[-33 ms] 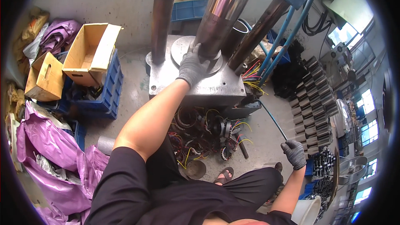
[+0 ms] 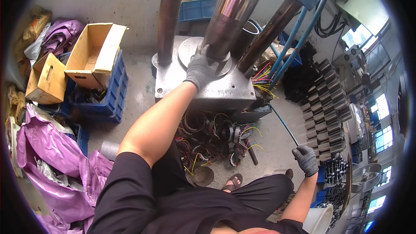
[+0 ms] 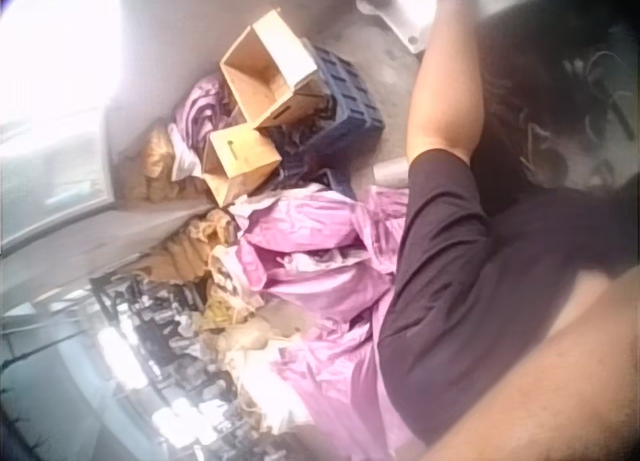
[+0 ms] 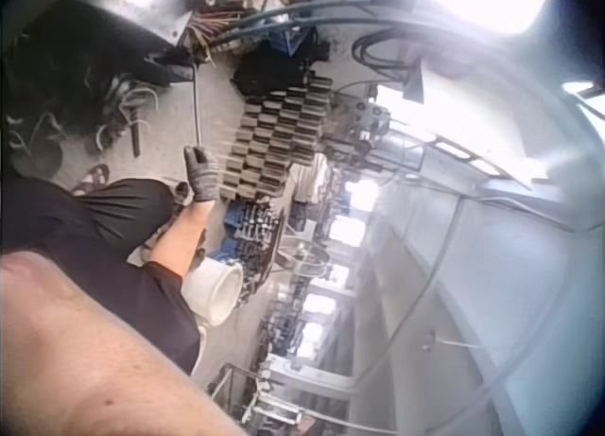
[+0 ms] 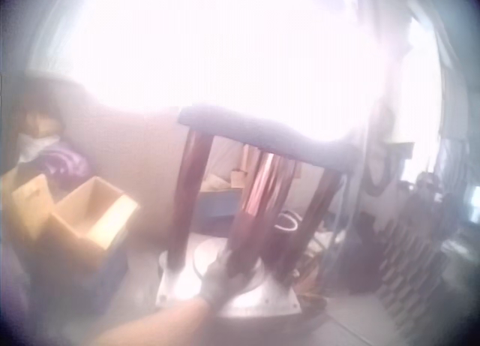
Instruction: The person unwraps motor stators from paper, places a metal sleeve onto a press machine, and then presses the stator into the sleeve using the hydraulic press. They organize the wiring on the finished components and place them into a container.
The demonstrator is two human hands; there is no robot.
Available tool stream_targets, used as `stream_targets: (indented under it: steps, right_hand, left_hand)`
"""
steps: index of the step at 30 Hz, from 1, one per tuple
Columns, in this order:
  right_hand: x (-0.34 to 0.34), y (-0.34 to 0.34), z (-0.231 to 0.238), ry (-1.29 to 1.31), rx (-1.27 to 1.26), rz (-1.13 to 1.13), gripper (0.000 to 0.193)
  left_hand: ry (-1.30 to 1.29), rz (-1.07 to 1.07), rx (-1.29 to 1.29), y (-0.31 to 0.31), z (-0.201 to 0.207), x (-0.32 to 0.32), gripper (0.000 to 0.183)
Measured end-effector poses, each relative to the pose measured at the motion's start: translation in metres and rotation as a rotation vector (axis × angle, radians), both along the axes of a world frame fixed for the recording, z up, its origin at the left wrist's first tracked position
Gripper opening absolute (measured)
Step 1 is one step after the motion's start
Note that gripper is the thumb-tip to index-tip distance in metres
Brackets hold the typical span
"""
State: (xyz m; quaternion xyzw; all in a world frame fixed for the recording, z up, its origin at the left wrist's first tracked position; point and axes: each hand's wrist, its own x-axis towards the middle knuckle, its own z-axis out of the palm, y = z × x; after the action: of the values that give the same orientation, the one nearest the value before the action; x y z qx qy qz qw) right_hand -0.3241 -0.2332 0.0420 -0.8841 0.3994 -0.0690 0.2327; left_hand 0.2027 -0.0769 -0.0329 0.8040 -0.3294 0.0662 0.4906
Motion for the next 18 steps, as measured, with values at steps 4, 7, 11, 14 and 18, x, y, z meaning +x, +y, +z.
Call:
stream_targets:
  steps: [4,7,11,14,18]
  right_hand:
    - [0.006,-0.001,0.014,0.095,0.0,0.058,0.02]
    - [0.01,-0.008,0.021,0.077,0.037,0.15,0.025]
    - [0.023,-0.013,0.043,0.073,0.21,0.071,0.037]
    - [0.028,-0.01,0.05,-0.016,0.239,0.032,0.033]
    - [0.013,-0.011,0.037,0.121,0.204,0.091,0.025]
  left_hand:
    - [0.039,-0.037,-0.002,-0.001,0.0,0.002,0.077]
    - [0.011,-0.028,-0.019,0.001,-0.001,0.002,0.078]
    - [0.047,-0.043,0.005,0.002,0.002,0.001,0.078]
    - [0.038,-0.039,0.026,0.003,0.001,0.002,0.079]
    - [0.02,-0.053,0.031,0.003,0.0,0.002,0.079]
